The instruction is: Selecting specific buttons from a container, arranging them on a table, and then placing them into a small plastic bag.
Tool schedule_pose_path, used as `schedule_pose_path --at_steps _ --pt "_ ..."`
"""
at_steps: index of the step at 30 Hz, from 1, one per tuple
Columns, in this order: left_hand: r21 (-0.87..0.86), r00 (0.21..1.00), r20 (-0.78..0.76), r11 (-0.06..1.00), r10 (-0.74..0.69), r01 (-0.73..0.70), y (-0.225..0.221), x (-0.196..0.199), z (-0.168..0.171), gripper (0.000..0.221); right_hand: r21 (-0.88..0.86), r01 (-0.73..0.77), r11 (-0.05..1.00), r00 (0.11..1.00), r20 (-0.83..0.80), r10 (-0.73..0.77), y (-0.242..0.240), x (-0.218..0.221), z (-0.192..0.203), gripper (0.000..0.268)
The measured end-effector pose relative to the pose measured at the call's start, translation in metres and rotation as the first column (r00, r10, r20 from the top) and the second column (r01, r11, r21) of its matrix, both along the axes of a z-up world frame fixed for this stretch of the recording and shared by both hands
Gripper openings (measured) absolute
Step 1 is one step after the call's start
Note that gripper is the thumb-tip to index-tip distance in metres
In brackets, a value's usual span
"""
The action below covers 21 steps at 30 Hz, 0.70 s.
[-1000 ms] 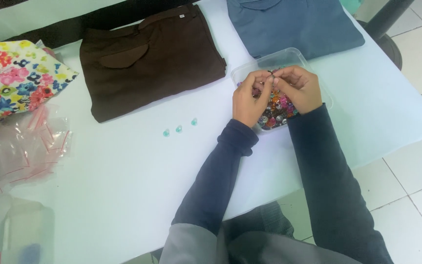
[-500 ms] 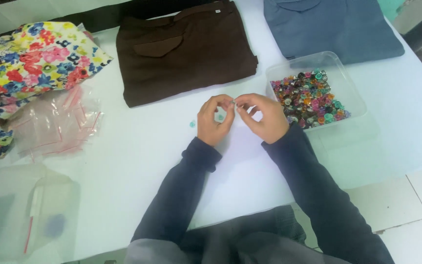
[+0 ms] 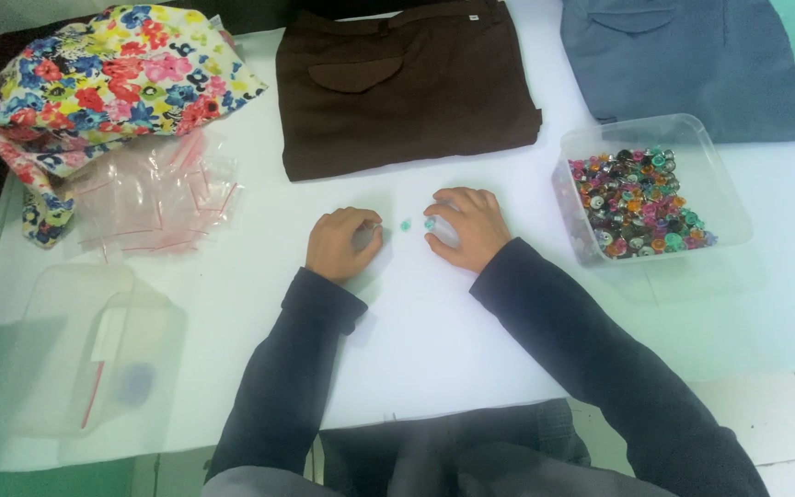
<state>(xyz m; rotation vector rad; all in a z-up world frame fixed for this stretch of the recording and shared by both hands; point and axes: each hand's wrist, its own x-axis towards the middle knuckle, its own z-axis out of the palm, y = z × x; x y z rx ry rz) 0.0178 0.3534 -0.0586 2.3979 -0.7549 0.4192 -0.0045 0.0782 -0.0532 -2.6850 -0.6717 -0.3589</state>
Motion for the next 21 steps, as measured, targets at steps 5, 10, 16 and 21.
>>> schedule_pose_path --at_steps 5,10,16,21 --pt "0.130 1.000 0.001 0.991 0.026 -0.026 -0.006 -0.004 0.011 0.014 0.029 -0.008 1.000 1.000 -0.010 0.009 -0.004 0.003 -0.007 0.028" --pt "0.201 0.999 -0.026 0.979 0.041 -0.034 -0.007 -0.003 0.009 0.015 0.039 -0.009 0.999 0.999 0.040 0.007 -0.004 0.005 -0.017 0.022" --pt "0.203 0.997 -0.045 0.978 0.056 -0.046 -0.008 -0.005 0.010 0.024 0.029 0.014 0.999 0.999 0.030 -0.015 -0.006 0.004 -0.017 0.018" --pt "0.213 0.995 -0.051 0.975 0.081 -0.068 -0.007 -0.002 0.001 0.022 0.057 0.042 0.997 0.999 0.002 -0.043 -0.007 0.000 -0.016 0.018"
